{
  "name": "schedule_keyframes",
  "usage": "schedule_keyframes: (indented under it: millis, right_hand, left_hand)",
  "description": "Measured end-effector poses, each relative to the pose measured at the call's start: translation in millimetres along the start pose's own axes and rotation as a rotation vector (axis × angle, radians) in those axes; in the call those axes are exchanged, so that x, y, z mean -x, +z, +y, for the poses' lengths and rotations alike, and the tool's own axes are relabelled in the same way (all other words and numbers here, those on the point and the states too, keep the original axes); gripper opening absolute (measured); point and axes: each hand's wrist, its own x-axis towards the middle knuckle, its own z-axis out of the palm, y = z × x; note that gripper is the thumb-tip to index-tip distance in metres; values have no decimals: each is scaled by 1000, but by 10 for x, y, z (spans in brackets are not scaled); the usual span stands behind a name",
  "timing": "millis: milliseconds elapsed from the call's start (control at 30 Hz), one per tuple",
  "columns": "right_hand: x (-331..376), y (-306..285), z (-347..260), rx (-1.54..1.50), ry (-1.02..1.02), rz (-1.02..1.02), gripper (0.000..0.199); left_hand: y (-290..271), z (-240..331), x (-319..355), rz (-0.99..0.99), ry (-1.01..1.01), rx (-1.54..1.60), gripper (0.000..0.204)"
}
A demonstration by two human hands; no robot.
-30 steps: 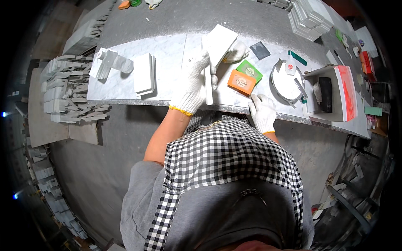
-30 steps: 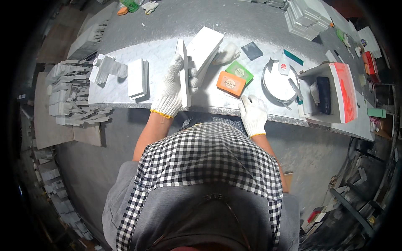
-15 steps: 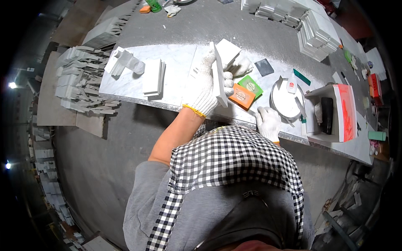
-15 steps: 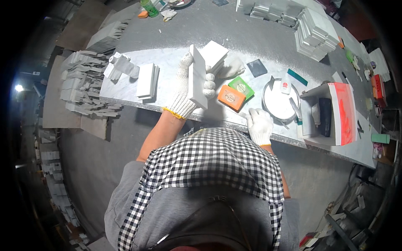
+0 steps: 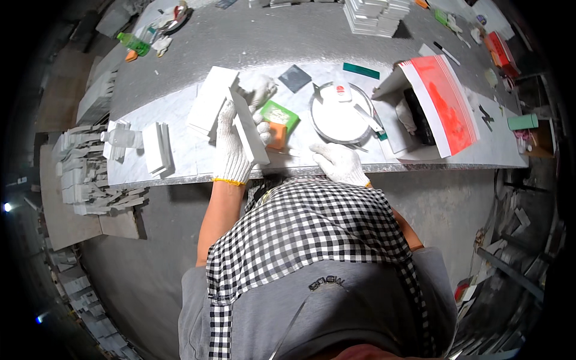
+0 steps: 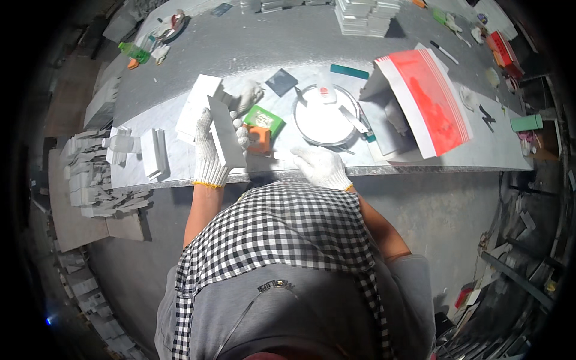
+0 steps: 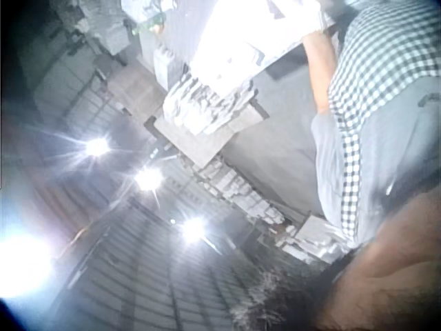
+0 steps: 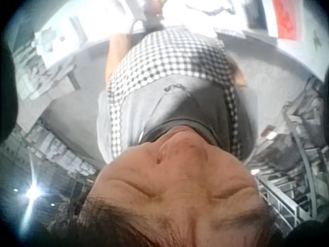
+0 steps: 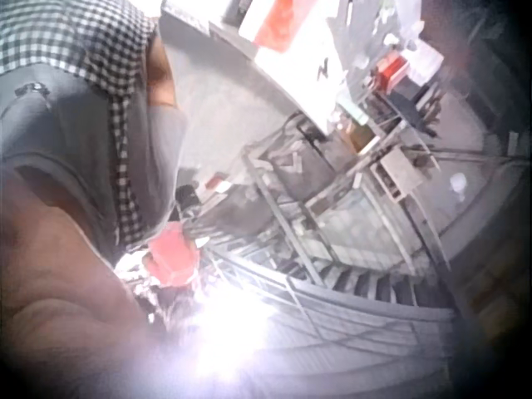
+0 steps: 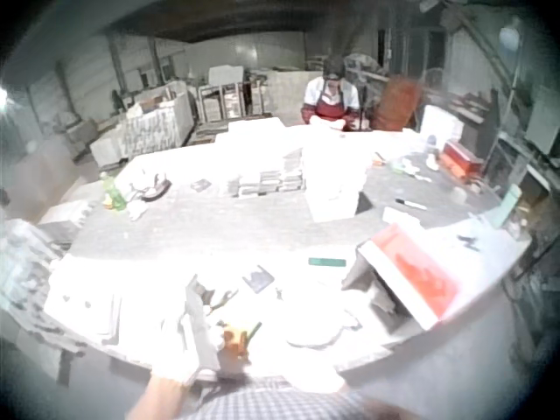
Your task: The person repeatedly sands and scrapes small white rectangular tiles at a workbench. They use multiple sanding blocks and a metal scraper, occasionally applying a white paste from a circular container to the tile edges. Finished tiles are stacked on the table.
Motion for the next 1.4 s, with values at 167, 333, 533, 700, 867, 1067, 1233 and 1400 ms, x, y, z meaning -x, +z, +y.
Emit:
schedule_keyframes:
  millis: [167,333,533,700,867,1067,1233,1400]
  right_hand:
    - [71,-340,99,154,54,352,23]
    - [-48,-689,319,462,63,514,28]
    - [-71,-733,508,550,231,408,40]
    - [-122,-694,488,508,340,336,41]
    - [-141,-638,551,486,384,356,39]
    - [-218,-698,486,319,457,324,30]
    - [-250,-743,484,129,494,352,28]
    - [-287,-766,437,-147,637,194,25]
  left_hand:
    - [-297,-179,-165,-176,-15,-112,44]
    - [-283,-290,-255,-182,102,-289,39]
    - [-314,-317,-448,-352,-120,-236,46]
    - [-348,-427,-594,-488,-246,-166,68]
    - [-279,-438,-674,-433,-243,-351,69]
    - [186,-447,-699,-310,-131,-790,46]
    - [377,-489,-775,-424,-2,-843,46]
    - [298,-500,-863,-548,70,-1004,75]
